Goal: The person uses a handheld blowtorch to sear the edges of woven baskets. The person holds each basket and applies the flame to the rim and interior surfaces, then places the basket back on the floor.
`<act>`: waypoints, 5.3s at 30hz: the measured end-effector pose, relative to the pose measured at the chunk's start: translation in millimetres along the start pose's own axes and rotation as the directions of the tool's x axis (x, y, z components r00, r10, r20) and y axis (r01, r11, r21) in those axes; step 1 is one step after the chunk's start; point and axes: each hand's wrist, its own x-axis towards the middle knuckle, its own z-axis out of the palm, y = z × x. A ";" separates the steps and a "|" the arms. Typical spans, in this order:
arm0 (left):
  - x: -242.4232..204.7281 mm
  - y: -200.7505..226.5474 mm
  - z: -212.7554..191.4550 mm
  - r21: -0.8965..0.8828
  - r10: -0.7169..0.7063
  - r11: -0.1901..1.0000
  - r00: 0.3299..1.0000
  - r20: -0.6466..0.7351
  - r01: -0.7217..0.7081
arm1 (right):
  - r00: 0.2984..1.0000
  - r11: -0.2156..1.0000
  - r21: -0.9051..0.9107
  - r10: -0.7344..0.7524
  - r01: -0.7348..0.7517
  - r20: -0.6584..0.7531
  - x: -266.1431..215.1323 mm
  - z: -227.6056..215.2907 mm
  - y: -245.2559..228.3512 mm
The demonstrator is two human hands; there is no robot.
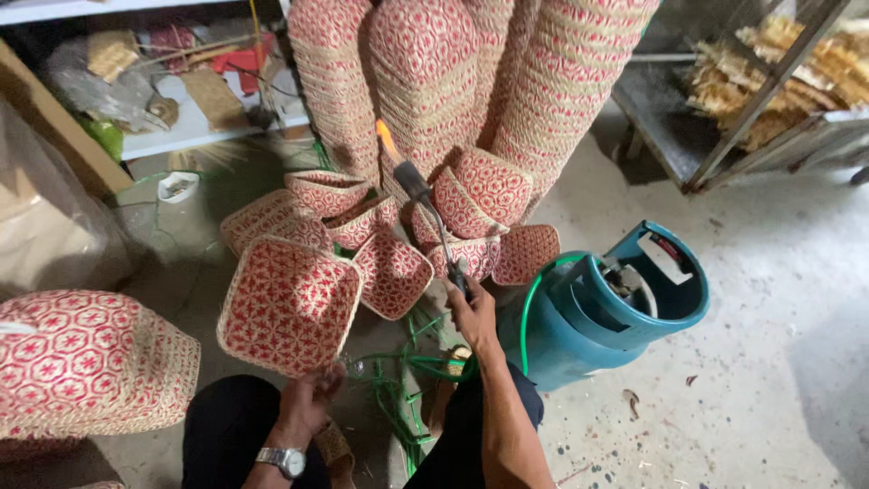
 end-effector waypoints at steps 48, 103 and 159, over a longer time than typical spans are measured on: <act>-100.6 129.9 85.3 -0.054 0.393 0.919 0.903 0.173 -0.390 | 0.965 0.962 -0.101 -0.260 0.255 -0.041 -230.5 -27.3 -107.3; -115.4 139.7 54.7 0.125 0.581 0.786 0.792 0.186 -0.606 | 0.918 0.748 -0.534 -0.349 0.393 0.187 -213.9 -15.7 -162.7; -92.0 126.2 41.2 0.305 0.527 0.780 0.836 0.152 -0.547 | 0.955 0.870 -0.400 -0.231 0.288 0.186 -181.1 -7.3 -151.4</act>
